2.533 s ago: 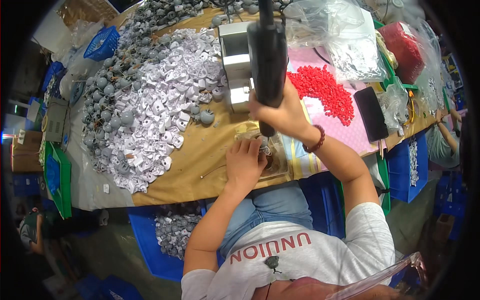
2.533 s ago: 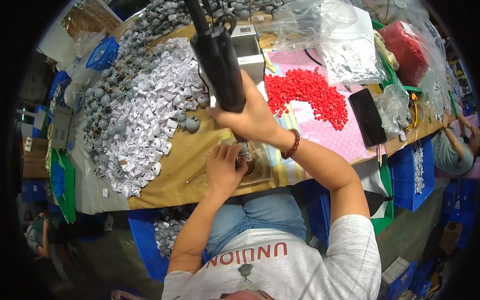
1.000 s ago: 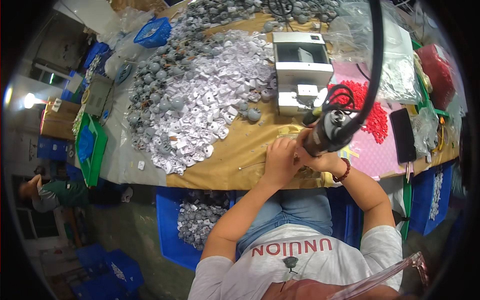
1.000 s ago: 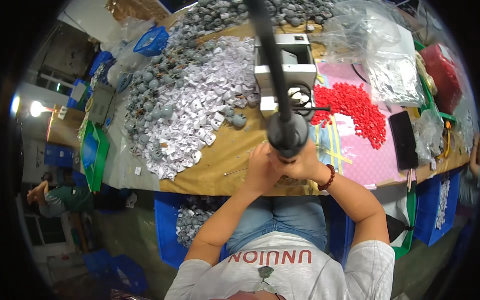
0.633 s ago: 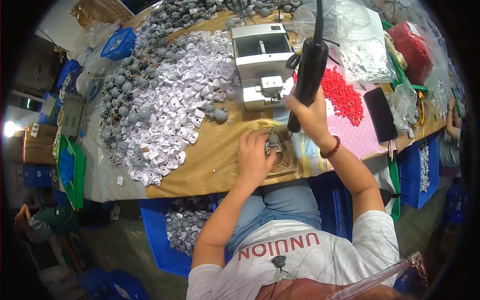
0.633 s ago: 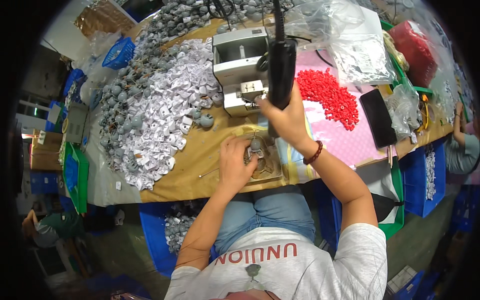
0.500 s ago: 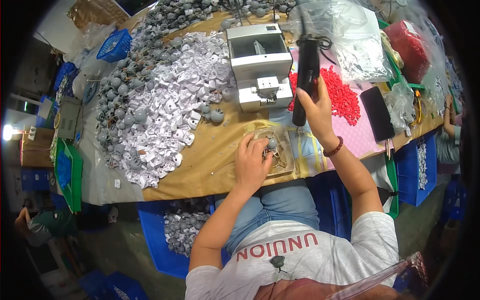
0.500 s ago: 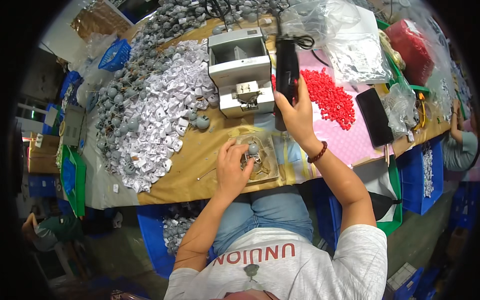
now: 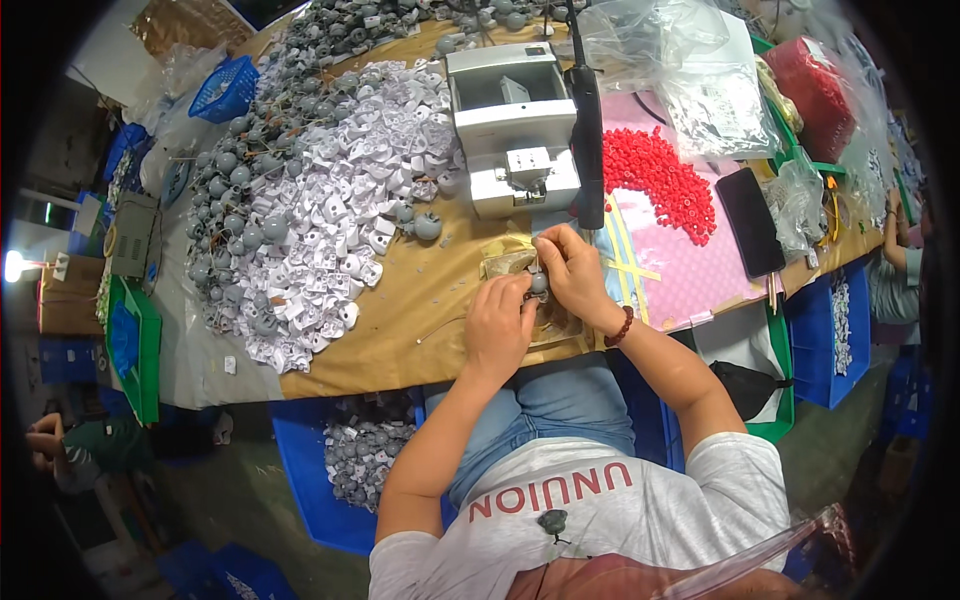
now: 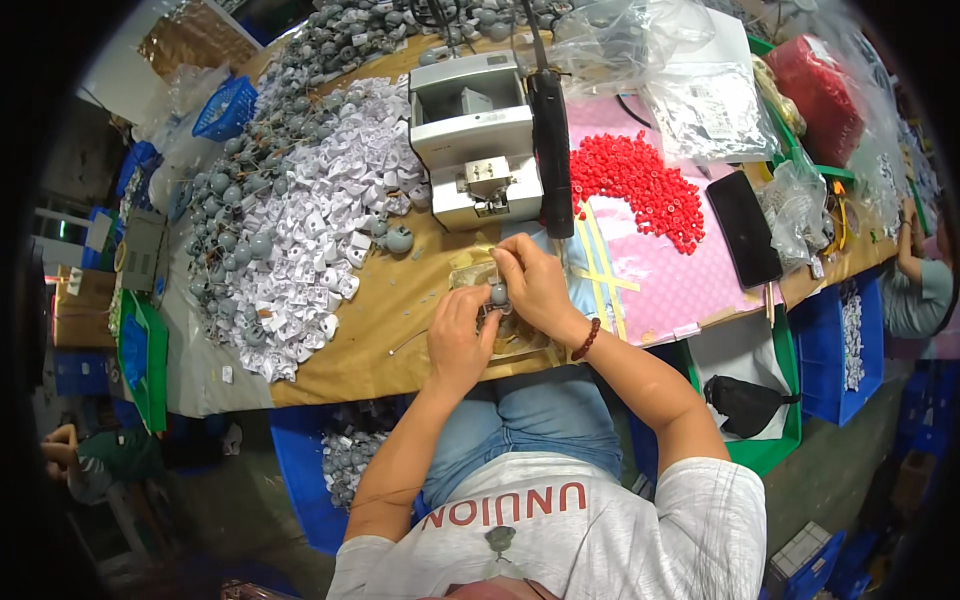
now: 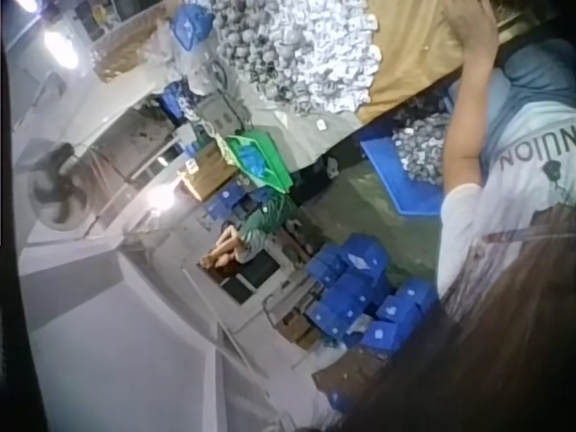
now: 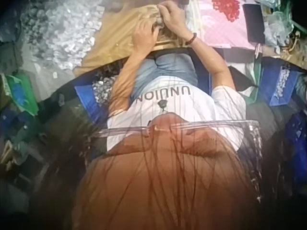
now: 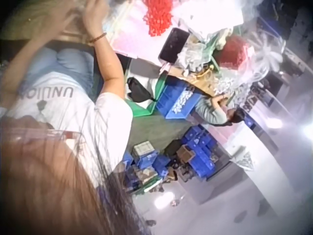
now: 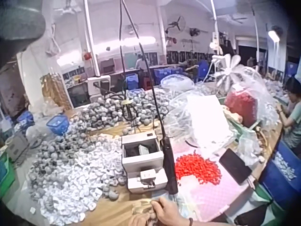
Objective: Assembling small grey toy components using a mold and an electric screwdriver at a factory workbench.
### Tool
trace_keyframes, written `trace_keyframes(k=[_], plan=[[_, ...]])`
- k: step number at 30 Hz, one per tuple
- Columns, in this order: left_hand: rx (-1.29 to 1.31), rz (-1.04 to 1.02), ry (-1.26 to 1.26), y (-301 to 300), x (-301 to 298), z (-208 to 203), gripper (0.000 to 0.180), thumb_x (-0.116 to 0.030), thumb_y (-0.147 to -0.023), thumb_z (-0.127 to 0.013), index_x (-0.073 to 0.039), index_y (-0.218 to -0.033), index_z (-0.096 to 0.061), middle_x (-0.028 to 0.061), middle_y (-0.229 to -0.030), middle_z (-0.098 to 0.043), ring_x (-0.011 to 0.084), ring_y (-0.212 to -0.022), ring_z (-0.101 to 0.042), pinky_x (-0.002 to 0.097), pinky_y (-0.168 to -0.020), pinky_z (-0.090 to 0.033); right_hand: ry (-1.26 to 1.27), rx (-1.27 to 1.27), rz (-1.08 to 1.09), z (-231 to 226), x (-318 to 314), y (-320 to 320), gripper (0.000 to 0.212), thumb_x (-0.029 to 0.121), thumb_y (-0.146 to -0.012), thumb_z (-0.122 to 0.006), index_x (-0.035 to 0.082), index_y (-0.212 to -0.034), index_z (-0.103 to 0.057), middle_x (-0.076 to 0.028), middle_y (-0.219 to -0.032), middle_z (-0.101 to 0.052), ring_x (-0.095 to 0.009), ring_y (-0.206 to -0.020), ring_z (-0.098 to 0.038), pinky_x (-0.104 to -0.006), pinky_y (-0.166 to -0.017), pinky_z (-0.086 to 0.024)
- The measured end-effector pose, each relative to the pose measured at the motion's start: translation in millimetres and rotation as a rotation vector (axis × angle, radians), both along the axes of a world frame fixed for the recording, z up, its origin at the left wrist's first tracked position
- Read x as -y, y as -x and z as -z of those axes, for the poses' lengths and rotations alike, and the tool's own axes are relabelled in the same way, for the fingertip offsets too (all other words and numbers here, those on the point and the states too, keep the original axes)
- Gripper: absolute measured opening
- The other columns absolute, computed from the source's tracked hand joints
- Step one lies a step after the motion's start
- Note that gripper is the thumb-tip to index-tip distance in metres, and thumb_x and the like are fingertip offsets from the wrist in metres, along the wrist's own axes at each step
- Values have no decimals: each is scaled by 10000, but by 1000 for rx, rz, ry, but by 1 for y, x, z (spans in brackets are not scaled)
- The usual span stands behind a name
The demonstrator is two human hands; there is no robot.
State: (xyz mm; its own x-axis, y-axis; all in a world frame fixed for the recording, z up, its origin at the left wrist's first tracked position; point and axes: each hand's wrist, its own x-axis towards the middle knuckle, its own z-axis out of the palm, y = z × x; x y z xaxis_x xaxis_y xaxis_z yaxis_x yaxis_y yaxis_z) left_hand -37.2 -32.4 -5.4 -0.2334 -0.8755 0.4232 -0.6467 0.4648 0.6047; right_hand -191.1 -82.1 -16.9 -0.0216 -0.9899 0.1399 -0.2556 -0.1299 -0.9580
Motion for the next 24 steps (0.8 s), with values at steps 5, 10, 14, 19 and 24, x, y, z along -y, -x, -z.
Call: trace_keyframes(k=[5, 10, 14, 19, 24], plan=[[-33, 18, -2, -5, -2, -5, 348, -41, -798, -747, -38, -1116, -605, 137, -1058, -661, 344, -1008, -624, 435, -873, -504, 43, -77, -1, -1, 5, -2, 160, 176, -1006, -614, 17, -1026, -622, -132, -734, -668, -234, -653, -674, -358, -590, -491], [182, 124, -212, -76, -39, -48, 334, -87, -802, -744, -73, -1122, -647, 127, -1045, -681, 351, -974, -645, 442, -850, -520, -260, 287, -526, -15, 3, 57, 179, 114, -986, -651, -4, -1118, -625, -56, -839, -680, -80, -754, -622, -255, -637, -498], [632, 107, -767, -179, -70, -113, 292, -160, -800, -717, -84, -1078, -663, 163, -960, -696, 358, -971, -674, 503, -826, -523, 58, -298, -209, -4, 30, 128, 111, 50, -935, -686, -4, -1030, -674, -79, -915, -680, -123, -729, -631, -278, -648, -507], [697, -219, -73, -209, -24, -57, 226, -87, -765, -680, -69, -990, -671, 113, -954, -636, 341, -983, -609, 476, -794, -510, 241, -683, -57, 15, 51, 131, 234, 11, -878, -676, 46, -1109, -674, -136, -1011, -632, -297, -902, -636, -384, -764, -529], [746, -183, 221, -186, 47, -10, 214, -89, -781, -649, -87, -992, -676, 75, -1078, -609, 312, -1111, -549, 462, -908, -469, 355, -836, -75, 25, 59, 133, 271, 6, -857, -677, 67, -1121, -672, -134, -1020, -620, -325, -978, -613, -412, -809, -525]])
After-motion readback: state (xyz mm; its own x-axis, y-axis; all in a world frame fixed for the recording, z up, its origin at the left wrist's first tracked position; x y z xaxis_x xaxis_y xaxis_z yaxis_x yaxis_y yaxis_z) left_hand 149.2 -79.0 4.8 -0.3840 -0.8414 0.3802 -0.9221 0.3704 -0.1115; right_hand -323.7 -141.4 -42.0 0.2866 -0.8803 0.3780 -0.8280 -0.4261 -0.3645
